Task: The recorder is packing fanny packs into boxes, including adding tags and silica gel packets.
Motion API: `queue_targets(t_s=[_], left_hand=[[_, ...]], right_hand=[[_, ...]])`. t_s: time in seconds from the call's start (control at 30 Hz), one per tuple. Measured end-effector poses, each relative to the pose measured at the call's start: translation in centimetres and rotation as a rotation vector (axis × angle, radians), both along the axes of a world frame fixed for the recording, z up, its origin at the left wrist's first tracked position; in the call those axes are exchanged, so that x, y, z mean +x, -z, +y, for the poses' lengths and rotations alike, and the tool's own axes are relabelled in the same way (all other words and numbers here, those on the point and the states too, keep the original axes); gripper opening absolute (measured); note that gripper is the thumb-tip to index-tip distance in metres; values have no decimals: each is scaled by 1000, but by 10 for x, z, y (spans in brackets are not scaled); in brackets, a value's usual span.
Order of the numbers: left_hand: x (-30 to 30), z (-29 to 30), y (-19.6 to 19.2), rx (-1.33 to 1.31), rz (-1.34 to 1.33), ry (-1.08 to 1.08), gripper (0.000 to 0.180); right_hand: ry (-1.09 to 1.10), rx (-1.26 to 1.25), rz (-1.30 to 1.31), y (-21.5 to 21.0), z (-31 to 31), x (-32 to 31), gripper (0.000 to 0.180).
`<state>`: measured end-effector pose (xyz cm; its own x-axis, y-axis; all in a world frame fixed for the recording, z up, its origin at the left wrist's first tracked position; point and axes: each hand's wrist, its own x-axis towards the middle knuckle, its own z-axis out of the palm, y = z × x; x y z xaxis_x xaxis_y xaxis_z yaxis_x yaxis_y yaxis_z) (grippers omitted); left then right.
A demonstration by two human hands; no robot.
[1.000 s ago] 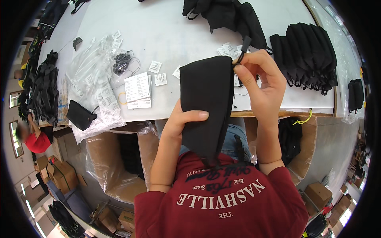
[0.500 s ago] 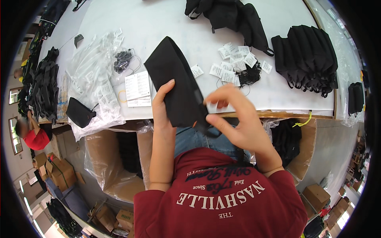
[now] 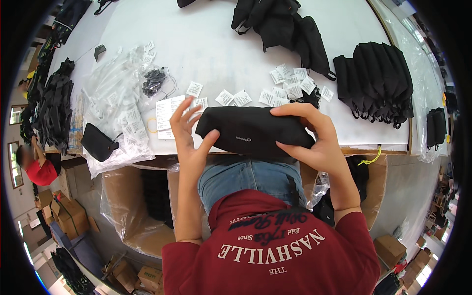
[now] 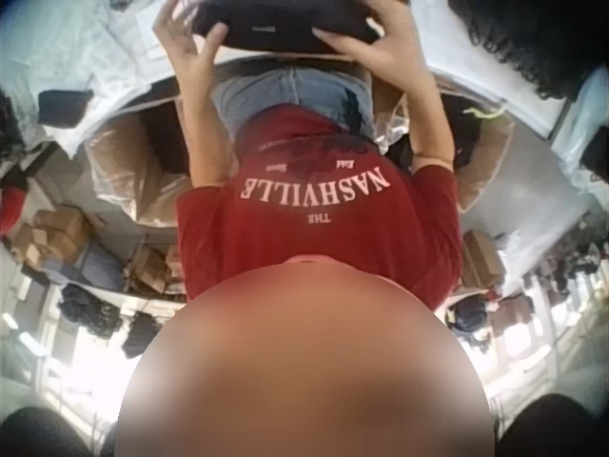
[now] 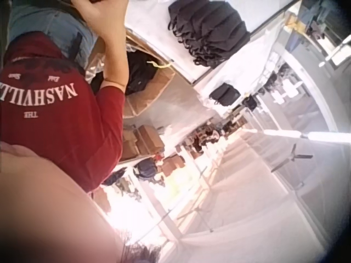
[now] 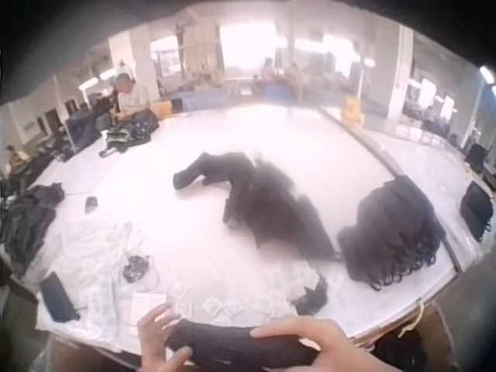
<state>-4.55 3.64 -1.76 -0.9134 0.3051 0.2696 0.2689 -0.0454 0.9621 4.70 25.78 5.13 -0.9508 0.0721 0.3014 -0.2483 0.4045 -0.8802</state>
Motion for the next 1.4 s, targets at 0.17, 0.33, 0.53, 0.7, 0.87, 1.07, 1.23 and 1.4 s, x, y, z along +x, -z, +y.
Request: queue_targets(t_s=[0.17, 0.33, 0.53, 0.7, 0.87, 1.07, 1.23, 1.4], left_hand=[[-4, -20, -32, -176, 312, 212, 36], [-8, -34, -36, -215, 259, 346, 33], [-5, 2, -50, -483, 452, 252, 30], [-2, 15, -45, -495, 555, 283, 28], [-11, -47, 11, -922, 215, 141, 12], [-16, -75, 22, -759, 168, -80, 18], [-72, -115, 58, -898, 371, -358, 39], [-103, -141, 101, -1135, 307, -372, 54]], right_hand=[[-42, -111, -19, 6, 23, 0, 24], [-77, -29, -195, 5, 26, 3, 22], [-65, 79, -239, 0, 4, -6, 19], [37, 77, -202, -6, 20, 2, 21], [519, 48, 27, -11, 87, 31, 18], [1348, 659, 250, -62, 226, 82, 35], [1374, 1052, -43, -46, 349, 107, 54], [902, 390, -756, -27, 373, 93, 65]])
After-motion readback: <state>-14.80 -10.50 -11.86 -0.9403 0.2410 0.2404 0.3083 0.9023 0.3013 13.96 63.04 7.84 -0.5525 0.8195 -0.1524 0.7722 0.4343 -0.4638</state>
